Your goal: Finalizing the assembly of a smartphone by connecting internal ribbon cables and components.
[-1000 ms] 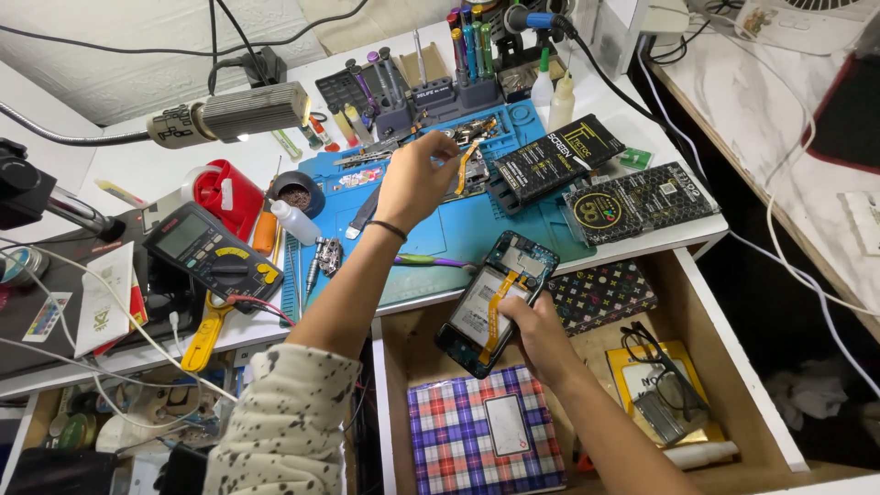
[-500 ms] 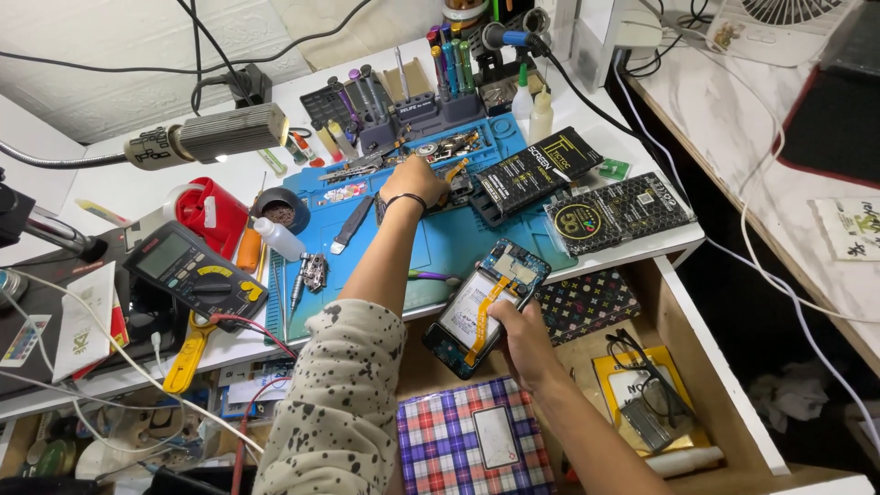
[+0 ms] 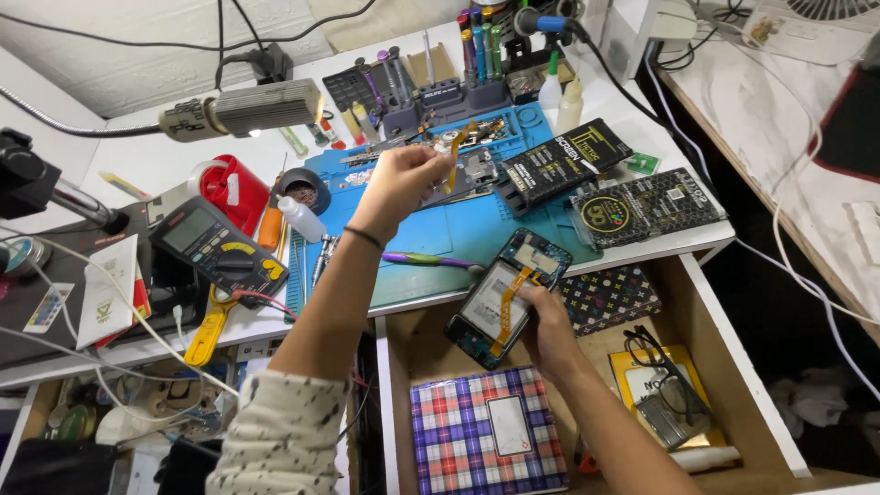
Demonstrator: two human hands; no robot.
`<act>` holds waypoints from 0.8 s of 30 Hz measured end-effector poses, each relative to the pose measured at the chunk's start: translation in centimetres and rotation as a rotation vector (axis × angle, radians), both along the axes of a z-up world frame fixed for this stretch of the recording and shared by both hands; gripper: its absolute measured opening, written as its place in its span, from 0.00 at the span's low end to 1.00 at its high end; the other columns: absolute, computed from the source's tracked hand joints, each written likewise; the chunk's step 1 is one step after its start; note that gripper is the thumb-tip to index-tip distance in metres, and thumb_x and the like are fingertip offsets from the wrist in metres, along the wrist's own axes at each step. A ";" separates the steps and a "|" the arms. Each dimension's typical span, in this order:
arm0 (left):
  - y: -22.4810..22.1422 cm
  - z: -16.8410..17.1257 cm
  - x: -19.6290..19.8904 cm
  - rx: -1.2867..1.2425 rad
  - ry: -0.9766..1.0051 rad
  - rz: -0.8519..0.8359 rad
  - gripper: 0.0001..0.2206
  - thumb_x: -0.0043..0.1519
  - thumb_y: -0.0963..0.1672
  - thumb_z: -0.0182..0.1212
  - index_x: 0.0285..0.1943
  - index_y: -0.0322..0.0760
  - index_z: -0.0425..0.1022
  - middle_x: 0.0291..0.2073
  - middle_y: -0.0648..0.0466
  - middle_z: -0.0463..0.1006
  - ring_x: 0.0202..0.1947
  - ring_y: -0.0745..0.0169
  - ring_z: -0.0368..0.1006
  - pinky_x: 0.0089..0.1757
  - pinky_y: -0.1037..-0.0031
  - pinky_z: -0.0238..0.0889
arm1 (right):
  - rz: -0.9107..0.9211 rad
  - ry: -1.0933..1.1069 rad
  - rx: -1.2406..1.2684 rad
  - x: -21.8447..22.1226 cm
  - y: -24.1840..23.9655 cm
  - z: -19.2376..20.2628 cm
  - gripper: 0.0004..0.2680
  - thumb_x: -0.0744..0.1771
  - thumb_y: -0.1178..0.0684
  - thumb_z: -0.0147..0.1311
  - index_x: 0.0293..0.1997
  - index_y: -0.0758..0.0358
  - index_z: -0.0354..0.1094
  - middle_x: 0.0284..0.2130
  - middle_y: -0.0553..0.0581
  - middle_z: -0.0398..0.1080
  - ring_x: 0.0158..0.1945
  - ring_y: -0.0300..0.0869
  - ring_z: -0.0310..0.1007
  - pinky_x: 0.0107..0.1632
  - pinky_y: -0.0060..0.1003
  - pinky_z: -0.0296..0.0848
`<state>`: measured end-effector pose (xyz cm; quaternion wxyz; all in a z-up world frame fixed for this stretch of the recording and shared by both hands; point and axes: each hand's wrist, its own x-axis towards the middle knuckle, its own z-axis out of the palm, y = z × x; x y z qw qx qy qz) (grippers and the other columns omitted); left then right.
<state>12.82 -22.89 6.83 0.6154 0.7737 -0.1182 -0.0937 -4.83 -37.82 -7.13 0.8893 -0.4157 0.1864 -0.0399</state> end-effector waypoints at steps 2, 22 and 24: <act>2.4 -0.6 -3.9 -0.092 0.056 0.012 0.08 0.60 0.45 0.65 0.37 0.34 0.79 0.23 0.54 0.73 0.22 0.71 0.66 0.24 0.84 0.59 | 0.018 -0.023 -0.032 0.4 0.1 -0.8 0.10 0.64 0.51 0.53 0.44 0.65 0.62 0.26 0.60 0.64 0.26 0.48 0.70 0.27 0.44 0.71; 8.9 -9.4 -15.1 -0.673 0.272 0.014 0.06 0.62 0.44 0.67 0.39 0.36 0.80 0.63 0.46 0.73 0.59 0.59 0.69 0.56 0.57 0.61 | 0.260 -0.096 -0.156 2.5 5.9 3.5 0.19 0.67 0.38 0.45 0.55 0.63 0.68 0.44 0.67 0.73 0.46 0.53 0.75 0.53 0.55 0.75; 9.0 -10.9 -14.9 -0.668 0.247 0.033 0.05 0.62 0.43 0.68 0.39 0.35 0.82 0.62 0.46 0.74 0.59 0.56 0.70 0.57 0.60 0.63 | 0.223 -0.057 -0.086 2.4 6.1 2.2 0.19 0.67 0.40 0.46 0.56 0.64 0.68 0.45 0.65 0.72 0.45 0.52 0.75 0.53 0.55 0.74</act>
